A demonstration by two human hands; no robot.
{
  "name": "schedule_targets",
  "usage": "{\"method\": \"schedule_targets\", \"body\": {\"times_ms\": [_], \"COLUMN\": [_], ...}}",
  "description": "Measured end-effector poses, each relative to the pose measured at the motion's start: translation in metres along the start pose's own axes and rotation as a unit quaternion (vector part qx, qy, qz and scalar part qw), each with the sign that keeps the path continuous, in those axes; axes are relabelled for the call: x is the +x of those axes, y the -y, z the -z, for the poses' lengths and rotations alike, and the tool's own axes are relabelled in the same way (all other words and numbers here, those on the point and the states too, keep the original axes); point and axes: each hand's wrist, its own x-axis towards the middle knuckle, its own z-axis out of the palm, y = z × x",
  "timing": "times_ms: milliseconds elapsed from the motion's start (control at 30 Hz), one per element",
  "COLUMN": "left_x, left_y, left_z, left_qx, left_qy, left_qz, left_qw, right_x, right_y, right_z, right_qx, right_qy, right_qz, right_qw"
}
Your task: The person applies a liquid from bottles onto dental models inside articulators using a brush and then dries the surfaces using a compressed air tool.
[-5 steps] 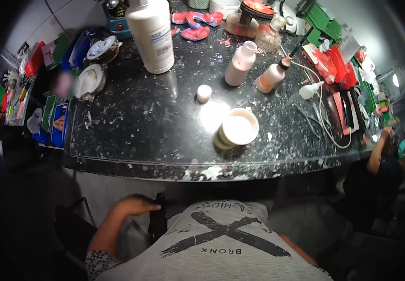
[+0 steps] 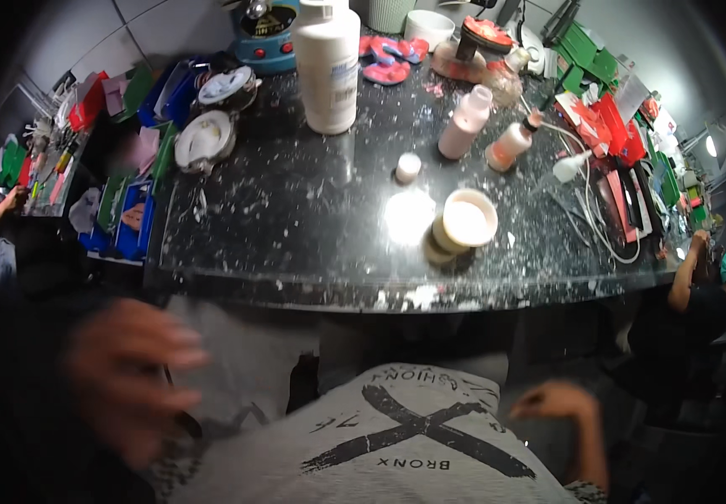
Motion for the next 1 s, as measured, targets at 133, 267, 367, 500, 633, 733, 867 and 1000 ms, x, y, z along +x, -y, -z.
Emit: {"method": "schedule_targets", "body": {"times_ms": [133, 267, 367, 500, 633, 733, 867, 1000], "left_x": [-0.004, 0.056, 0.106, 0.134, 0.146, 0.15, 0.159, 0.153], "left_y": [-0.065, -0.065, -0.047, -0.047, -0.032, -0.025, -0.018, -0.021], "left_z": [0.051, 0.023, -0.003, -0.022, -0.036, -0.036, -0.045, -0.036], "left_qx": [0.319, 0.399, 0.397, 0.403, 0.381, 0.377, 0.352, 0.335], "left_qy": [-0.034, 0.054, 0.103, 0.126, 0.124, 0.121, 0.126, 0.109], "left_qz": [-0.117, -0.117, -0.086, -0.058, -0.059, -0.062, -0.085, -0.1], "left_qw": [0.94, 0.908, 0.908, 0.905, 0.914, 0.916, 0.924, 0.93], "right_x": [-0.194, -0.277, -0.237, -0.168, -0.115, -0.087, -0.072, -0.069], "right_y": [0.124, 0.134, 0.11, 0.064, 0.037, 0.028, 0.017, 0.031], "right_z": [0.08, 0.045, 0.045, 0.049, 0.057, 0.071, 0.077, 0.112], "right_qx": [-0.088, -0.127, -0.154, -0.156, -0.148, -0.148, -0.148, -0.171], "right_qy": [-0.405, -0.425, -0.413, -0.391, -0.362, -0.35, -0.331, -0.315], "right_qz": [0.414, 0.355, 0.27, 0.213, 0.187, 0.187, 0.169, 0.185], "right_qw": [0.81, 0.823, 0.856, 0.882, 0.901, 0.906, 0.917, 0.915]}}
